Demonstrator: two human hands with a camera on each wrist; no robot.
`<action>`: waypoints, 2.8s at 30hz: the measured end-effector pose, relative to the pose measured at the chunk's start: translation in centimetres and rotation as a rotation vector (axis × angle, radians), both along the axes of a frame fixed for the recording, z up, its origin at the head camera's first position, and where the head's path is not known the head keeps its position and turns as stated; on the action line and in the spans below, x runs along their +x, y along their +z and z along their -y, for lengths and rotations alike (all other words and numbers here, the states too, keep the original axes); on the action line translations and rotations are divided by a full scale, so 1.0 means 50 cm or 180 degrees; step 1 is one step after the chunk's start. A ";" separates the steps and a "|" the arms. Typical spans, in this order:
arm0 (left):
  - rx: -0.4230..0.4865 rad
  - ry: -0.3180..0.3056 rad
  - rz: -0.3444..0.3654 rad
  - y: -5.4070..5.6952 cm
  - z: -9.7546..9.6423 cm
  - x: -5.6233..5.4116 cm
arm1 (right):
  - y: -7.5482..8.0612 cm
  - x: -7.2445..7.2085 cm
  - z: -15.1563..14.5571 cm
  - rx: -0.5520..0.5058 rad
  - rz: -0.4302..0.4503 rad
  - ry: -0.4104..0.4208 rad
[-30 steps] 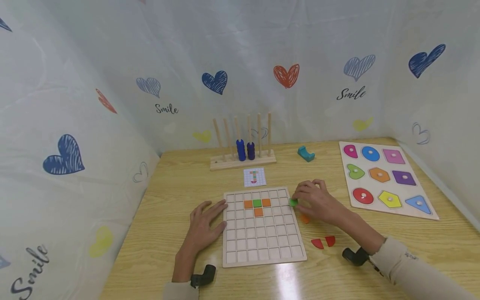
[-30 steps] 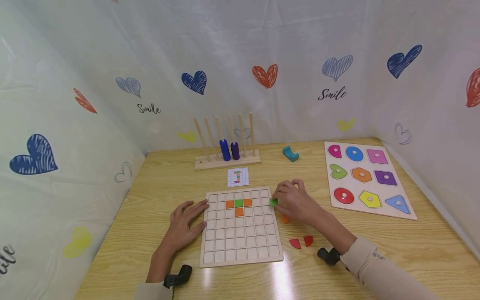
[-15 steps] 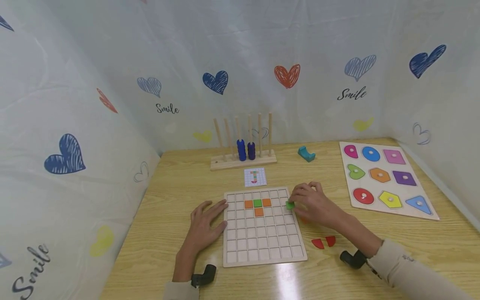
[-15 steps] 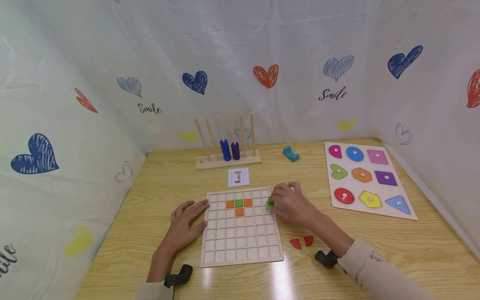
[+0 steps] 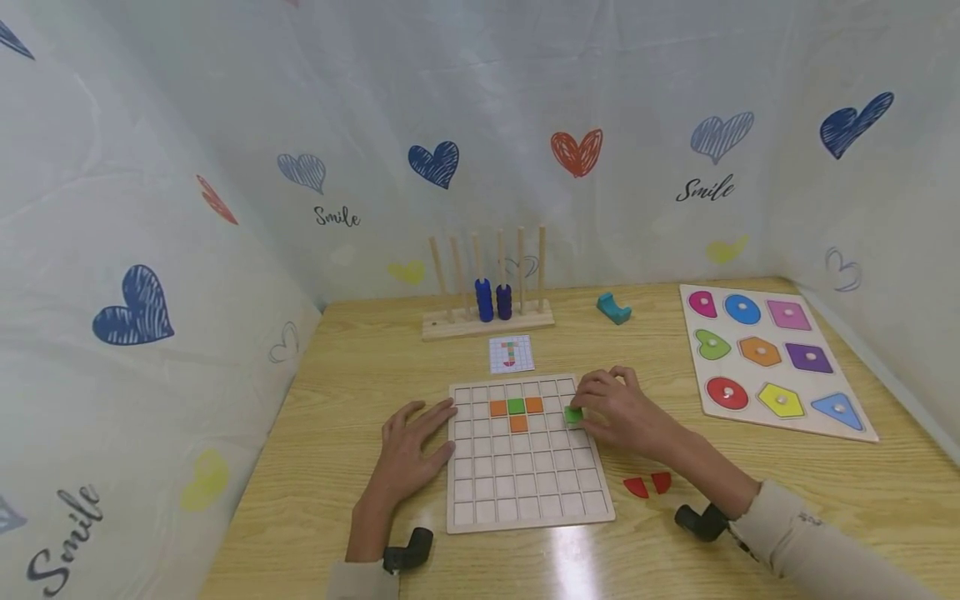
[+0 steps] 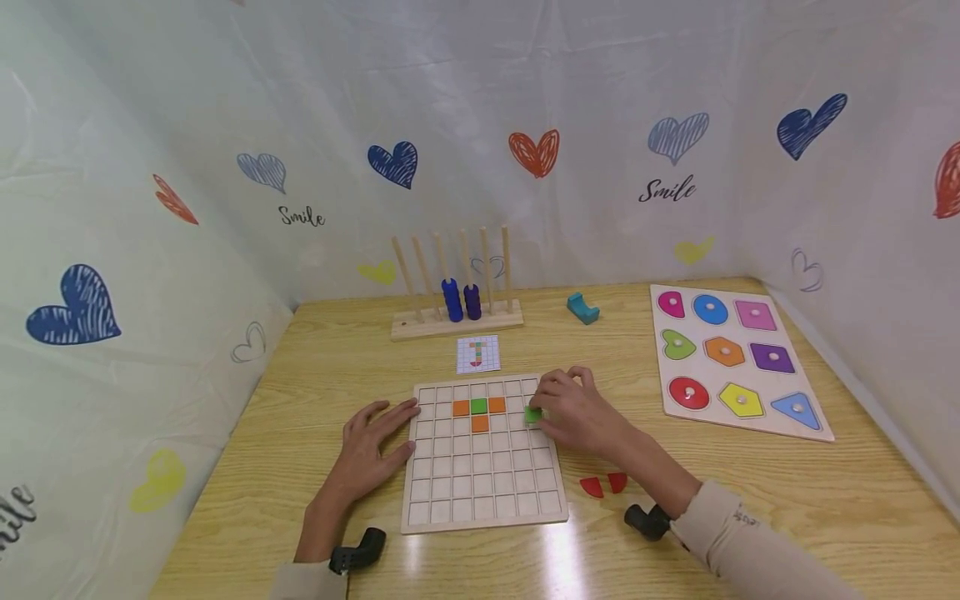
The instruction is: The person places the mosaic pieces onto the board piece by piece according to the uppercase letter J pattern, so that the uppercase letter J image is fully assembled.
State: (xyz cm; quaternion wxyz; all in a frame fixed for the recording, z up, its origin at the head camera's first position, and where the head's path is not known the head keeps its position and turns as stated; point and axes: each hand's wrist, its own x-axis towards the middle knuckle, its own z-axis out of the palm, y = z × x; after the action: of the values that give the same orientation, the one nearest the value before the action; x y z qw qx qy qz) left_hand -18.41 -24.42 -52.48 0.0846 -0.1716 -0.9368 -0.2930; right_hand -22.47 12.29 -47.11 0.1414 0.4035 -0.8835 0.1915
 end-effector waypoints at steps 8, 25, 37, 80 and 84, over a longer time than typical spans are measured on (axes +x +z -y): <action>-0.0019 0.0013 0.0000 0.002 -0.002 0.000 | 0.004 0.001 0.014 0.0019 -0.0061 0.0133; -0.0009 0.0004 0.0005 0.003 -0.002 0.000 | -0.005 0.004 0.043 -0.0091 -0.0167 0.0357; -0.0049 0.0022 0.0020 0.000 0.000 -0.003 | -0.004 0.012 0.063 -0.0083 -0.0124 0.0466; -0.0034 -0.0027 0.0043 0.004 0.002 -0.002 | -0.033 0.019 0.129 0.0145 -0.0230 0.0587; -0.0049 -0.0021 0.0036 0.002 0.003 -0.002 | -0.036 0.019 0.133 0.0150 -0.0246 0.0601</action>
State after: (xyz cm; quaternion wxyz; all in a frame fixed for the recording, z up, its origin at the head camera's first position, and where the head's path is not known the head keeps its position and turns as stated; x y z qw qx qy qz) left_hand -18.53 -24.55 -52.38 0.0770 -0.1737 -0.9389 -0.2870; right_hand -21.50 5.66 -48.90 0.1472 0.4953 -0.8397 0.1674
